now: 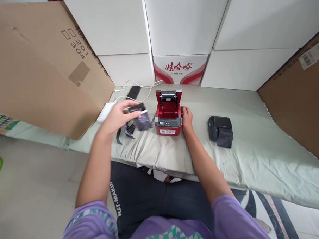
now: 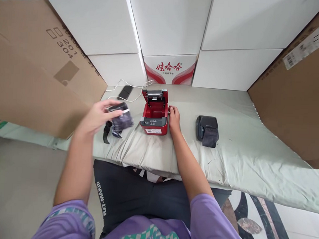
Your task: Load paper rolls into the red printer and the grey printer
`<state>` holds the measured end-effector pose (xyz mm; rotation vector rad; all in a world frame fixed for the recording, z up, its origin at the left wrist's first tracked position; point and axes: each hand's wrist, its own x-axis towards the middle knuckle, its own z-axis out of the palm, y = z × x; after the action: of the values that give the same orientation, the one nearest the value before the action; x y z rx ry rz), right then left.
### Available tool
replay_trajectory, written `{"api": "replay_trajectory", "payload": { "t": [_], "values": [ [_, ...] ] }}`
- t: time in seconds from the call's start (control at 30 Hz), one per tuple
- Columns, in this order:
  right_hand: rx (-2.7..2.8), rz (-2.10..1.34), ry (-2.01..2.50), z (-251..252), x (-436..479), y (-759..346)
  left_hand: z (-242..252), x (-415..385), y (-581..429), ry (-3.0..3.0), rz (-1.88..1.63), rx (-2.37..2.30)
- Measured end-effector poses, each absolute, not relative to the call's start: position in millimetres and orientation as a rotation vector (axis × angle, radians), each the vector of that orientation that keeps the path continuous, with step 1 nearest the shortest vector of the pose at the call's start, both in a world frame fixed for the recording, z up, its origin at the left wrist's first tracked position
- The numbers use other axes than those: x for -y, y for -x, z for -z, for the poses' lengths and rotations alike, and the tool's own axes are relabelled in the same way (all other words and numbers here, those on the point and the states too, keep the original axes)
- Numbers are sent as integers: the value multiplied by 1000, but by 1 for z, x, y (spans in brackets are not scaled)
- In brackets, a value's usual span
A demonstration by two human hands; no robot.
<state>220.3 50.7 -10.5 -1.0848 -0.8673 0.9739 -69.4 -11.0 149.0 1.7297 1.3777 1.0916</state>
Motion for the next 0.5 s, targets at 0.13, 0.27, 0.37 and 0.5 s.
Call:
{"api": "replay_trajectory", "payload": {
  "t": [0.13,0.27,0.37,0.5],
  "values": [
    [913,-927,1092,14,-53,-221,-143,18,164,-1597,-1120,-1687],
    [953,-870,1110,15,-55,-222,-114,13,225,-1705,-835,-2123],
    [966,-858,1103,15,-55,-222,-85,13,237,-1856,-607,-2251],
    [958,-860,1088,13,-54,-222,-62,15,234,-1849,-590,-2234]
  ]
}}
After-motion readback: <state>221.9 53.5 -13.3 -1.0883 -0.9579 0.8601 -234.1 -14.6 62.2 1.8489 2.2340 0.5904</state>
